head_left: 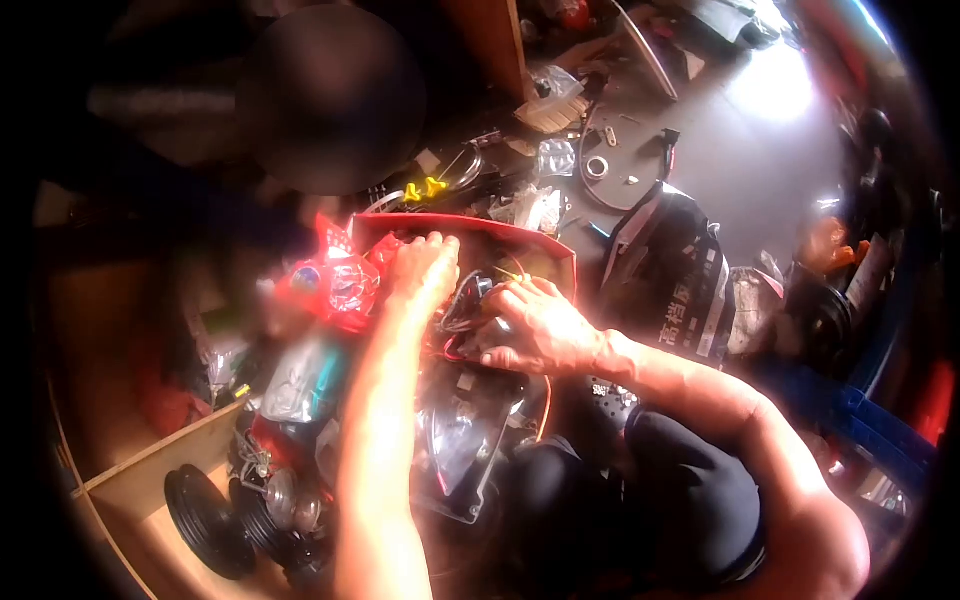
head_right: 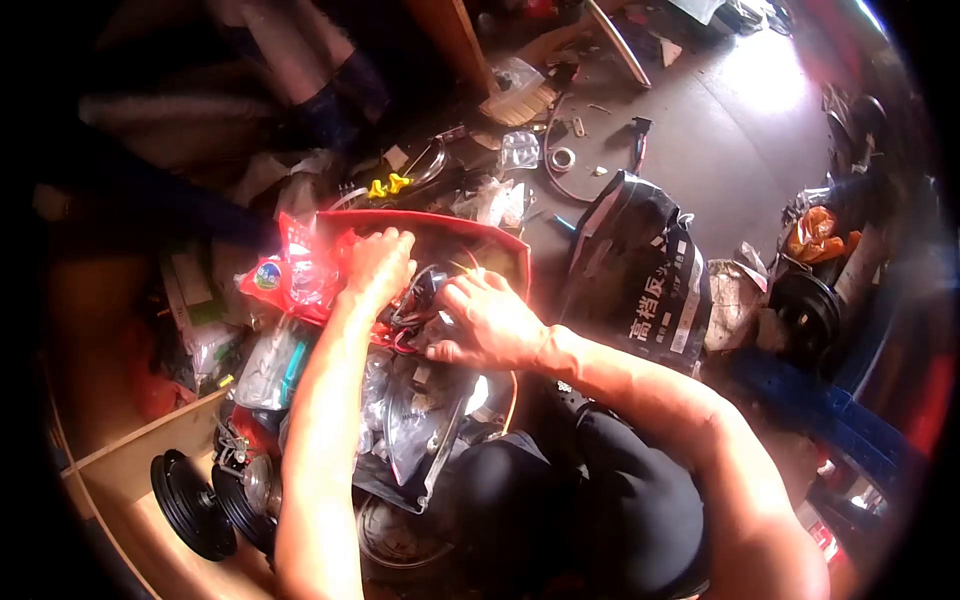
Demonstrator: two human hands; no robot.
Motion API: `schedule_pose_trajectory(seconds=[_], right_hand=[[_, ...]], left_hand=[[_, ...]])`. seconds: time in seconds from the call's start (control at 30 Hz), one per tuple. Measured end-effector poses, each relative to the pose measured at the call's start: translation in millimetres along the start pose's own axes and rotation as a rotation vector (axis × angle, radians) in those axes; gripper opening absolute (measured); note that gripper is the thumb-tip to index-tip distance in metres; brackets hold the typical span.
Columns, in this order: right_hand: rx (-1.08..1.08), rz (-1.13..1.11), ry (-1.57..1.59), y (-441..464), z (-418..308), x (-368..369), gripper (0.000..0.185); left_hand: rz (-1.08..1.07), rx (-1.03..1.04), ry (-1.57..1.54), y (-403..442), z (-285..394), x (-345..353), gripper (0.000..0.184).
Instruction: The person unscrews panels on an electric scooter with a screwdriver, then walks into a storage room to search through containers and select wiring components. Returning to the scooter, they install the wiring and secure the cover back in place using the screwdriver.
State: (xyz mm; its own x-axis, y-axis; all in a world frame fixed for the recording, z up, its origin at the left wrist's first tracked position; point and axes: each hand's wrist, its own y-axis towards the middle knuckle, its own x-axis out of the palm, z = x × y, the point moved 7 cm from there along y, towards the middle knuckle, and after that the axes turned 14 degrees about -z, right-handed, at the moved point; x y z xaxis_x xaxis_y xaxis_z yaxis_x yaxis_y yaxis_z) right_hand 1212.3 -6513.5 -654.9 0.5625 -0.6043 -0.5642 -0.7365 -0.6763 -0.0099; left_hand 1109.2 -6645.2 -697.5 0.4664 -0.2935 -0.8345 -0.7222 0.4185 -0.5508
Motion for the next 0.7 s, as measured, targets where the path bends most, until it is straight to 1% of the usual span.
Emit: schedule_pose_trajectory(seconds=[0.07,0.1,0.2,0.23,0.27,0.33,0.37,0.43,0.47,0.5,0.53,0.6,0.63,0.7], right_hand=[[0.02,0.016,0.03,-1.2,-1.0,-5.2,0.047],[0.026,0.023,0.043,0.5,-1.0,-6.8,0.047],[-0.023,0.131,-0.038,12.1,11.8,-5.9,0.042],[0.036,0.193,-0.027,16.3,6.6,-14.6,0.035],[0.008,0.314,0.063,18.6,1.3,-28.6,0.036],[0.009,0.349,0.245,31.4,-11.5,-44.2,0.042],[-0.016,0.314,0.286,38.9,-22.1,-46.9,0.044],[-0.067,0.239,0.358,51.9,-36.1,-51.5,0.048],[-0.078,0.13,0.441,59.2,-37.0,-45.4,0.051],[-0.09,0.02,0.523,66.3,-38.5,-38.7,0.055],[-0.104,-0.092,0.606,71.6,-42.3,-29.9,0.059],[-0.171,-0.053,0.518,70.1,-52.4,-31.2,0.05],[-0.204,-0.033,0.47,67.4,-56.9,-33.1,0.045],[-0.293,0.03,0.396,69.0,-66.9,-34.0,0.035]], left_hand=[[0.0,0.004,-0.059,-7.9,-5.7,-0.2,0.03],[0.163,0.016,-0.173,-20.1,-11.1,-8.4,0.031],[0.301,-0.038,-0.778,-59.3,-35.5,-26.3,0.034],[0.18,-0.088,-1.276,-69.8,-40.9,-20.5,0.033],[0.208,-0.092,-1.401,-84.7,-40.5,-31.0,0.032],[0.263,-0.101,-1.656,-113.5,-42.3,-31.2,0.031],[0.295,-0.056,-1.74,-124.5,-42.3,-28.4,0.033],[0.339,0.037,-1.848,-138.3,-35.3,-28.6,0.034],[0.362,0.083,-1.901,-144.2,-31.1,-28.1,0.035],[0.378,0.083,-1.89,-149.9,-26.8,-32.5,0.033],[0.383,0.058,-1.817,-154.7,-24.4,-37.3,0.034],[0.393,0.008,-1.671,-165.3,-19.4,-50.3,0.037],[0.388,0.042,-1.618,-170.8,-12.7,-61.7,0.036],[0.486,0.006,-1.274,-184.6,-4.9,-86.0,0.034]])
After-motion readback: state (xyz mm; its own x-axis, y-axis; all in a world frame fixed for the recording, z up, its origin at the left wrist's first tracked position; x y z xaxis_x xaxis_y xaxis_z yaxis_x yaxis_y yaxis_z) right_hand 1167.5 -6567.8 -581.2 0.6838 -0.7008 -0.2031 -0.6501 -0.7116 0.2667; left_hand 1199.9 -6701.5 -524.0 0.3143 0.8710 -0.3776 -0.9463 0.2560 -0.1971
